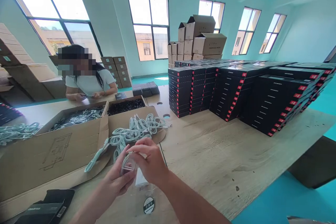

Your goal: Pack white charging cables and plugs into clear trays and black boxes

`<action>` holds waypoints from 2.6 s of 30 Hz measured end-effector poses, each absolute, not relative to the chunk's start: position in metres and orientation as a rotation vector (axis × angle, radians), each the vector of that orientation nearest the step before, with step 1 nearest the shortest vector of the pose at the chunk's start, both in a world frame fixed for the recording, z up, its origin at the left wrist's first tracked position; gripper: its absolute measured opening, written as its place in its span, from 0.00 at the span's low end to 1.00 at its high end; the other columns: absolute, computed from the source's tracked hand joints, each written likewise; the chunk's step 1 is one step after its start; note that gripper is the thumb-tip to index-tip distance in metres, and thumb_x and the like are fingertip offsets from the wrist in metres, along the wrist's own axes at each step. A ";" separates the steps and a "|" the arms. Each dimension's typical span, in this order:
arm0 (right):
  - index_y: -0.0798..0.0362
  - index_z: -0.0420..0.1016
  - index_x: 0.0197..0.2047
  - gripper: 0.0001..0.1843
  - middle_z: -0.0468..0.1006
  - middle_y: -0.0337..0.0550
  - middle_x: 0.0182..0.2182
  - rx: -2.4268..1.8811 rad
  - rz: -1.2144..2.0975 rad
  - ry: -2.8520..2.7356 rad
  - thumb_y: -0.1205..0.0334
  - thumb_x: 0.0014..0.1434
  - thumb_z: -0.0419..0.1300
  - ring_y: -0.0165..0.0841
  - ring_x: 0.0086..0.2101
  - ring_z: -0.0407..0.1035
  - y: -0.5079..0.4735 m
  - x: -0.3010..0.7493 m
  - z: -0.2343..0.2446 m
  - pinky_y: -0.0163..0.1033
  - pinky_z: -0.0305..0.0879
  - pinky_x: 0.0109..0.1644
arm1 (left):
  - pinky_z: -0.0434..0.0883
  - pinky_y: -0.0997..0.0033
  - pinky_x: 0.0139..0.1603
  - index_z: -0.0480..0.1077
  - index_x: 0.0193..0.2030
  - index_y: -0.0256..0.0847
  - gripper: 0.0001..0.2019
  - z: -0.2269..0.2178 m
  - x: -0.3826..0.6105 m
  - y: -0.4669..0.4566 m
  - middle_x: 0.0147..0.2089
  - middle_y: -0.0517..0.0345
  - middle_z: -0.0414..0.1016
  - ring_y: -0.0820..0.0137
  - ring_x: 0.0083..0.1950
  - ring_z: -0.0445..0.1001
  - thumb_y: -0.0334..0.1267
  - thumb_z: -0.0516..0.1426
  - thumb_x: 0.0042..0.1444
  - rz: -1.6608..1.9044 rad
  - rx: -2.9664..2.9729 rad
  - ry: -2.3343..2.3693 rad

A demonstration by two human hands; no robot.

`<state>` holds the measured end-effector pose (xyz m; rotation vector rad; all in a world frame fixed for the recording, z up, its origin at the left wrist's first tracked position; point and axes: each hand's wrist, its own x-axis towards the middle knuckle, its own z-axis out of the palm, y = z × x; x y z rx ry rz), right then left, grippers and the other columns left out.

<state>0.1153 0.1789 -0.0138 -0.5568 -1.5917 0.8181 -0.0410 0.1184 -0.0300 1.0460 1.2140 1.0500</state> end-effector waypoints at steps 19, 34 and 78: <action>0.54 0.79 0.32 0.16 0.75 0.35 0.21 -0.698 1.666 -1.689 0.49 0.53 0.70 0.29 0.21 0.70 0.184 0.131 -0.017 0.32 0.61 0.23 | 0.59 0.75 0.28 0.63 0.55 0.48 0.22 -0.012 -0.050 0.119 0.37 0.62 0.73 0.73 0.31 0.68 0.43 0.60 0.53 1.195 0.890 1.247; 0.51 0.82 0.33 0.10 0.80 0.39 0.25 -0.633 1.371 -1.787 0.55 0.59 0.65 0.31 0.25 0.72 0.178 0.136 -0.014 0.35 0.68 0.31 | 0.44 0.73 0.24 0.63 0.53 0.45 0.24 -0.007 -0.048 0.115 0.31 0.60 0.73 0.74 0.24 0.61 0.37 0.52 0.46 1.045 0.918 1.058; 0.59 0.84 0.39 0.36 0.80 0.49 0.30 -0.296 1.907 -1.079 0.35 0.62 0.49 0.35 0.29 0.68 0.183 0.113 -0.019 0.36 0.62 0.27 | 0.59 0.75 0.28 0.69 0.50 0.41 0.20 -0.012 -0.035 0.111 0.37 0.53 0.80 0.75 0.28 0.65 0.43 0.66 0.52 1.157 0.788 0.925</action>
